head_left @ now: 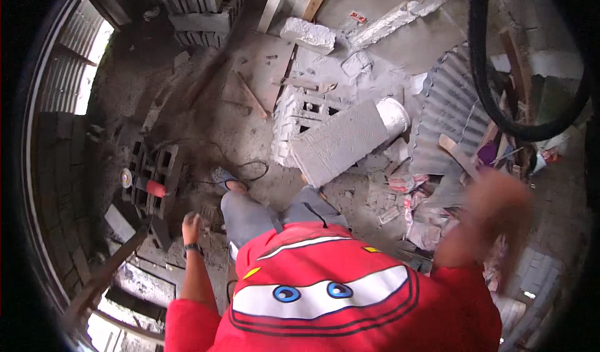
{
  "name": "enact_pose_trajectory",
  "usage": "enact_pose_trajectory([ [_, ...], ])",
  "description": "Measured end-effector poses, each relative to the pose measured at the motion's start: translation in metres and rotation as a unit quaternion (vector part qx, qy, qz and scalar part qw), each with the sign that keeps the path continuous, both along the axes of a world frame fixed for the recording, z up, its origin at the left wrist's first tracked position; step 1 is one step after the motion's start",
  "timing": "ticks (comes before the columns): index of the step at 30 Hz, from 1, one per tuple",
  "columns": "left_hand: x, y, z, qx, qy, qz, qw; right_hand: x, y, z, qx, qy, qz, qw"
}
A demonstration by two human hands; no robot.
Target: The person uses an angle grinder to cut a concrete block, handles a long metal rod, and then uses a shovel to mix and move wet concrete to a person building a wall.
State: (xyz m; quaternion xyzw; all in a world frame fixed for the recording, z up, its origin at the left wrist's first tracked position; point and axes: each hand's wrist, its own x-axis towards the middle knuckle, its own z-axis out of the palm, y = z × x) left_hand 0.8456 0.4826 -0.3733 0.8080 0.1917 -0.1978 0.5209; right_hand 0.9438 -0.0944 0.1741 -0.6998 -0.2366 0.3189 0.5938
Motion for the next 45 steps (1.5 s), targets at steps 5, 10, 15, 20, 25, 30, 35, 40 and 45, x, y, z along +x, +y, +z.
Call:
enact_pose_trajectory([
  [5,0.062,-0.109,0.045,0.041,-0.006,-0.091,0.995,-0.171,-0.099,0.034,0.055,-0.125,-0.112,0.984],
  [10,0.061,-0.255,0.083,0.015,-0.014,-0.211,0.977,-0.274,-0.159,0.027,0.082,-0.168,-0.183,0.965],
  [15,0.084,-0.355,0.092,0.103,-0.022,-0.301,0.948,-0.353,-0.185,0.026,0.092,-0.205,-0.254,0.941],
  [20,0.113,-0.401,0.079,0.128,-0.095,-0.348,0.924,-0.385,-0.184,0.027,0.082,-0.207,-0.316,0.922],
  [25,0.136,-0.436,0.074,0.234,-0.136,-0.382,0.884,-0.375,-0.176,0.026,0.090,-0.198,-0.328,0.919],
  [30,0.152,-0.448,0.058,0.224,-0.111,-0.377,0.892,-0.300,-0.176,0.009,0.120,-0.141,-0.310,0.933],
  [35,0.161,-0.447,0.038,0.152,-0.032,-0.370,0.916,-0.155,-0.162,-0.129,0.064,0.048,-0.472,0.878],
  [40,0.169,-0.459,0.039,-0.001,0.030,-0.344,0.939,-0.050,-0.130,-0.359,-0.396,-0.112,-0.485,0.772],
  [45,0.155,-0.451,0.028,-0.038,-0.041,-0.278,0.959,0.000,-0.093,-0.460,-0.524,-0.236,-0.479,0.664],
])
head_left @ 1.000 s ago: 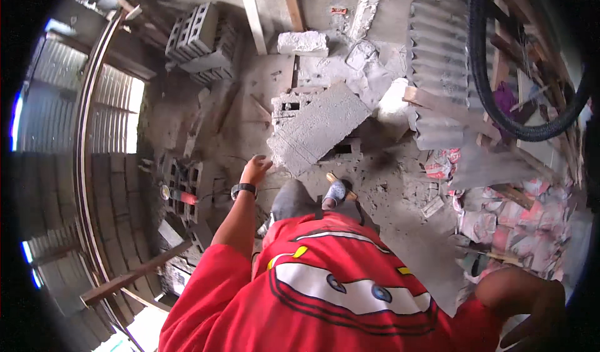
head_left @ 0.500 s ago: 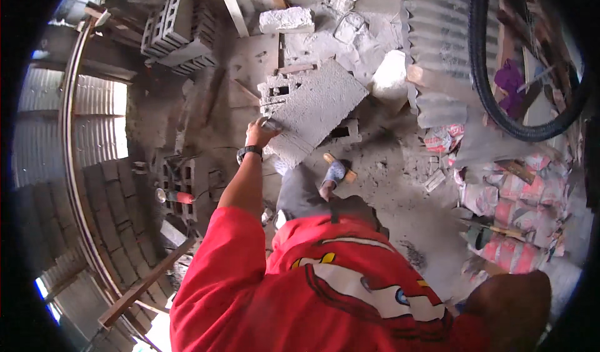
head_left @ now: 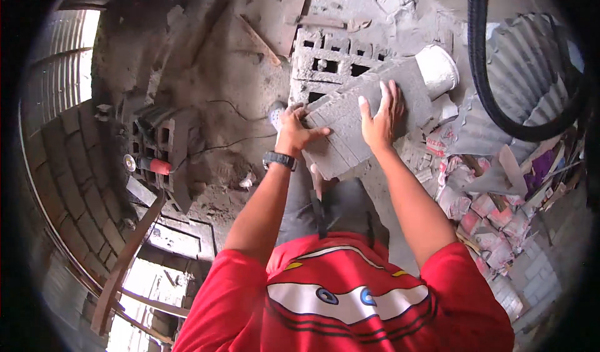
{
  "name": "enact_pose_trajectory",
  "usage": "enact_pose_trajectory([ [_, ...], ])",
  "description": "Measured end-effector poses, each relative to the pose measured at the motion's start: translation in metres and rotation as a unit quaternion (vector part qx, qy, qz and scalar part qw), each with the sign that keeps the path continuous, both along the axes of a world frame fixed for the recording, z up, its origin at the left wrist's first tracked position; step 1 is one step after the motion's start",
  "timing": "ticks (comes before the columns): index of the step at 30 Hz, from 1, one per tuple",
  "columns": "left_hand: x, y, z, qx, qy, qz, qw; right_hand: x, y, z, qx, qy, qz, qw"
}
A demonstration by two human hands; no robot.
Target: The person uses an angle grinder to cut a concrete block, handles a long metal rod, and then uses a shovel to mix and move wet concrete to a person building a wall.
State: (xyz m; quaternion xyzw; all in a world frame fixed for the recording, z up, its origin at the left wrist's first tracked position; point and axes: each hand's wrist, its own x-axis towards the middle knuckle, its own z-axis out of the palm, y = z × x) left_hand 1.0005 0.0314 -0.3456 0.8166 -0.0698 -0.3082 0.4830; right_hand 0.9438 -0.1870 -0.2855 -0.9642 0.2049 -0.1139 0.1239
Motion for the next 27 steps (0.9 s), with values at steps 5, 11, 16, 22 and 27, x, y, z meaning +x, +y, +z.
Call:
enact_pose_trajectory([
  [5,0.004,-0.004,0.004,0.038,-0.038,0.007,0.999,0.009,0.012,-0.023,-0.028,0.091,-0.041,0.995],
  [11,0.012,-0.003,0.012,0.028,-0.020,-0.003,0.999,0.015,0.016,-0.022,-0.036,0.123,-0.040,0.991],
  [16,0.025,0.009,0.016,-0.018,0.013,0.016,1.000,0.009,0.020,-0.027,-0.046,0.133,-0.050,0.989],
  [22,0.039,0.011,0.012,0.003,0.030,-0.054,0.998,0.016,0.021,-0.027,-0.033,0.134,-0.044,0.989],
  [27,0.041,-0.007,0.026,-0.099,0.192,0.069,0.974,0.027,0.014,-0.016,-0.012,0.147,-0.080,0.986],
])
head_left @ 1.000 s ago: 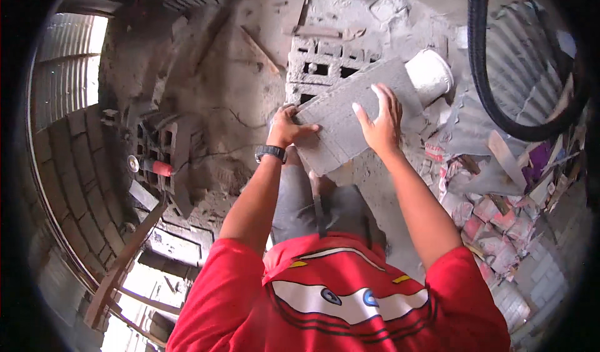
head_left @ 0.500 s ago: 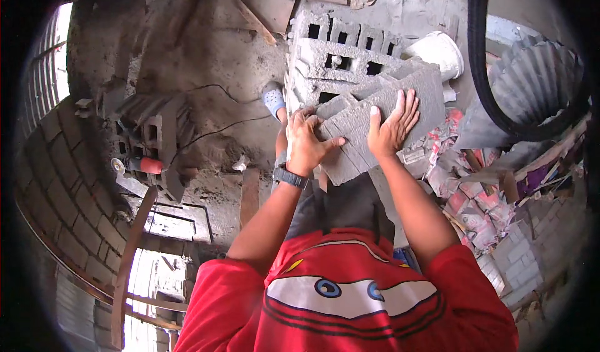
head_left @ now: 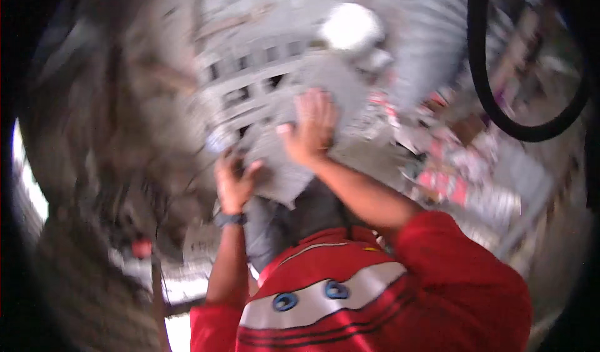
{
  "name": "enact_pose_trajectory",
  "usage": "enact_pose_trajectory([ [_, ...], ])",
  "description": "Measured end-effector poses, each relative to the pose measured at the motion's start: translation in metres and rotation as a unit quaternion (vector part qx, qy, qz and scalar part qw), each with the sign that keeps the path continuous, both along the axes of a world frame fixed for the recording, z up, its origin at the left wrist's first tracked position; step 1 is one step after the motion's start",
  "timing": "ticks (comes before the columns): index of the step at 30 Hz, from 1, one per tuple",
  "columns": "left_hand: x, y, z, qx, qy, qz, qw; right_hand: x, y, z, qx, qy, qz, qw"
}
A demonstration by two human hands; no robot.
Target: The person uses an angle grinder to cut a concrete block, handles a long metal rod, and then uses a shovel to mix and move wet concrete to a person building a wall.
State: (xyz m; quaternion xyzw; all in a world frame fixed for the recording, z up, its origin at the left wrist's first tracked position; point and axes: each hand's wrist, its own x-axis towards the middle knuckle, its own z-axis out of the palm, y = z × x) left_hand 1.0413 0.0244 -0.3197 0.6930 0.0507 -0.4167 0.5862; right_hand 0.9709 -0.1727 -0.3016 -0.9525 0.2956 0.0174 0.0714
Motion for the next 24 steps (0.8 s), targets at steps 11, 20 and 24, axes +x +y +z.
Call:
enact_pose_trajectory([
  [11,-0.011,0.009,-0.013,0.126,-0.348,-0.246,0.896,-0.040,-0.013,0.059,0.223,-0.048,-0.033,0.973],
  [20,-0.037,0.012,0.059,-0.004,-0.395,-0.044,0.918,-0.320,-0.073,0.126,0.392,0.030,0.085,0.916],
  [24,-0.138,-0.090,0.170,-0.191,-0.285,-0.013,0.939,-0.566,-0.104,0.020,0.434,0.159,-0.125,0.878],
])
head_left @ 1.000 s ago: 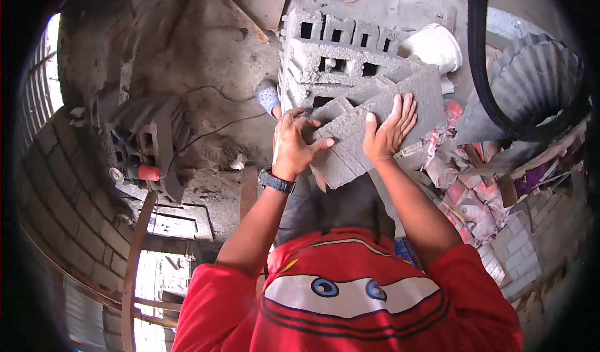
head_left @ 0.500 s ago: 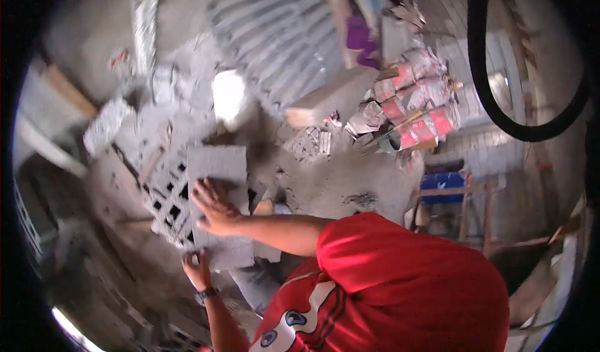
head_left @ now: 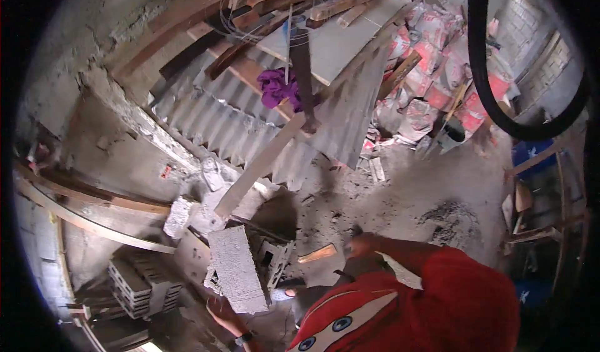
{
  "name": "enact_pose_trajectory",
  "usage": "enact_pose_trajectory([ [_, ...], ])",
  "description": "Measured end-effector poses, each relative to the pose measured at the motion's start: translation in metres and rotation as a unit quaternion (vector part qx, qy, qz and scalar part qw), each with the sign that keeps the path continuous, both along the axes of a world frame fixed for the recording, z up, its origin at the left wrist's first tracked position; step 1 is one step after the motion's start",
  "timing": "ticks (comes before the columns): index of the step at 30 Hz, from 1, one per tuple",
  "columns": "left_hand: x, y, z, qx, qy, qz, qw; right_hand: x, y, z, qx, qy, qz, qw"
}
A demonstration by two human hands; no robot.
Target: The person uses an angle grinder to cut a concrete block, handles a long metal rod, and then uses a shovel to mix and move wet concrete to a person building a wall.
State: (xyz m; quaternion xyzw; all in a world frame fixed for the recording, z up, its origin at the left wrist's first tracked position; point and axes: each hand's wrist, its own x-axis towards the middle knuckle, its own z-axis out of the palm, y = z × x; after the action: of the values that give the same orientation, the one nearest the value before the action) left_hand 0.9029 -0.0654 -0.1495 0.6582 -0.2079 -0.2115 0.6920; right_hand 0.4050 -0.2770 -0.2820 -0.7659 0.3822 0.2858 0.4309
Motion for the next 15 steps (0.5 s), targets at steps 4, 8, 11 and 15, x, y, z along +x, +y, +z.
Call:
enact_pose_trajectory([
  [4,-0.097,-0.122,0.122,0.064,-0.176,-0.081,0.979,-0.138,-0.034,0.057,-0.154,-0.011,-0.234,0.960],
  [8,-0.157,-0.265,0.218,0.071,-0.280,-0.216,0.933,-0.221,-0.050,0.121,-0.176,-0.014,-0.357,0.917],
  [11,-0.178,-0.385,0.242,-0.010,-0.368,-0.283,0.886,-0.253,-0.043,0.123,-0.154,-0.011,-0.480,0.864],
  [15,-0.171,-0.551,0.196,-0.009,-0.436,-0.324,0.840,-0.267,-0.033,0.096,-0.125,-0.032,-0.477,0.870],
])
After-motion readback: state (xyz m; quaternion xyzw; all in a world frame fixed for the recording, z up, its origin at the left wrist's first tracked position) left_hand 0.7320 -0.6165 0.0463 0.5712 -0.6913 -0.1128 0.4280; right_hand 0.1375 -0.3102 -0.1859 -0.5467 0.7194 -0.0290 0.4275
